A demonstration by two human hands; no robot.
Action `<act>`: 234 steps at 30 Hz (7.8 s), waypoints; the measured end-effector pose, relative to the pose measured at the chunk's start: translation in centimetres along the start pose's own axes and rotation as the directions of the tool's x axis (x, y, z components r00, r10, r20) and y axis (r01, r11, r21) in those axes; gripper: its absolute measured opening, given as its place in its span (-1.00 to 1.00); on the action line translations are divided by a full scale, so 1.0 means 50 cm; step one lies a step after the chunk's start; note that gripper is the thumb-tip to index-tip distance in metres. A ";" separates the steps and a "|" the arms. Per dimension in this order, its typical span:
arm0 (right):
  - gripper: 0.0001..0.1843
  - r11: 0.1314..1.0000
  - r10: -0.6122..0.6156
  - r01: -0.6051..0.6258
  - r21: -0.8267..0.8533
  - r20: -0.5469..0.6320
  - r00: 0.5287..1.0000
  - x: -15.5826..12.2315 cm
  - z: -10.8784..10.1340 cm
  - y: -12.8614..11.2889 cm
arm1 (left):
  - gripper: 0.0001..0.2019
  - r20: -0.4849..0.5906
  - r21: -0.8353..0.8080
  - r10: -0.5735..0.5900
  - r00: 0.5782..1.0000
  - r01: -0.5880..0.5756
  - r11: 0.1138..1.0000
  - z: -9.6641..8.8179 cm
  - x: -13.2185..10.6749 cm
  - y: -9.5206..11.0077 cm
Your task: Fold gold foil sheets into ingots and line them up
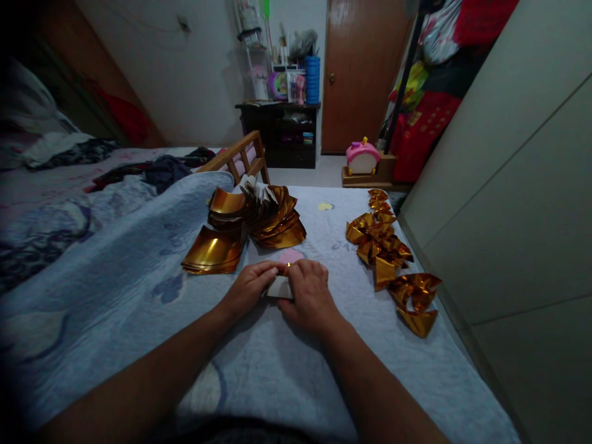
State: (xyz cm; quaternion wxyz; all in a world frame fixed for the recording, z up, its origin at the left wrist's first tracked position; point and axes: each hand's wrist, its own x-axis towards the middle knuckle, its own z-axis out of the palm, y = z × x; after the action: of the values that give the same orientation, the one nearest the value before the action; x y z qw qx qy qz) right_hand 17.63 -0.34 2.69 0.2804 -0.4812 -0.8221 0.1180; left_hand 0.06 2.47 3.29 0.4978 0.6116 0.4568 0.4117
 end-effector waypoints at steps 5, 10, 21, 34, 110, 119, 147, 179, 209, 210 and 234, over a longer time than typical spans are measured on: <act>-0.69 0.997 -0.025 0.024 -0.078 0.000 1.000 0.005 0.003 -0.006 | -0.75 0.009 -0.079 -0.029 1.000 0.030 0.996 0.003 0.000 -0.006; -0.80 0.992 -0.068 0.064 -0.112 -0.037 0.997 0.005 -0.004 -0.009 | -0.72 0.005 -0.254 -0.080 0.997 0.079 0.964 0.006 -0.002 -0.007; -0.77 0.992 -0.120 0.123 -0.038 0.082 0.989 0.001 0.005 0.003 | -0.83 0.045 0.275 0.107 0.993 -0.115 0.954 0.007 -0.005 -0.004; -0.89 0.997 -0.059 0.053 0.048 0.139 0.988 -0.001 0.010 0.008 | -0.83 0.195 0.601 0.132 0.972 -0.225 0.767 -0.005 -0.001 -0.017; -0.94 0.969 0.240 -0.237 -0.073 0.047 0.970 0.010 0.039 0.015 | -0.72 0.319 0.532 0.068 0.945 -0.238 0.813 -0.034 0.007 -0.005; -0.96 0.968 0.243 -0.239 -0.078 0.046 0.969 0.010 0.042 0.018 | -0.83 0.327 0.523 0.074 0.942 -0.246 0.816 -0.032 0.007 -0.003; -0.97 0.964 0.252 -0.245 -0.099 0.066 0.965 0.010 0.037 0.015 | -0.92 0.310 0.614 0.045 0.950 -0.237 0.753 -0.023 0.003 -0.011; -0.63 0.933 0.287 -0.264 -0.243 0.064 0.956 -0.024 -0.009 0.037 | -0.83 0.346 0.611 0.000 0.938 -0.225 0.759 -0.026 -0.002 -0.004; -0.80 0.956 0.072 -0.062 0.287 -0.022 0.997 0.019 -0.008 0.034 | -0.72 0.115 0.079 0.005 0.993 -0.014 0.997 -0.018 0.012 -0.018; -0.80 0.951 0.071 -0.062 0.303 -0.021 0.997 0.019 -0.008 0.030 | -0.73 0.129 0.071 -0.009 0.992 0.000 0.997 -0.017 0.012 -0.017; -0.51 0.332 0.515 -0.366 0.870 0.157 0.842 0.020 -0.016 0.042 | -0.42 0.085 -0.373 -0.141 0.986 0.162 0.914 -0.007 0.005 -0.007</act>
State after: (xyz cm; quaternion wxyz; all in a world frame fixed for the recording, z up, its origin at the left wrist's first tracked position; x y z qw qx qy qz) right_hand 19.26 1.53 2.72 0.5019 -0.4794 -0.4570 0.5563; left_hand -0.28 2.81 3.01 0.6494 0.4780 0.4007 0.4350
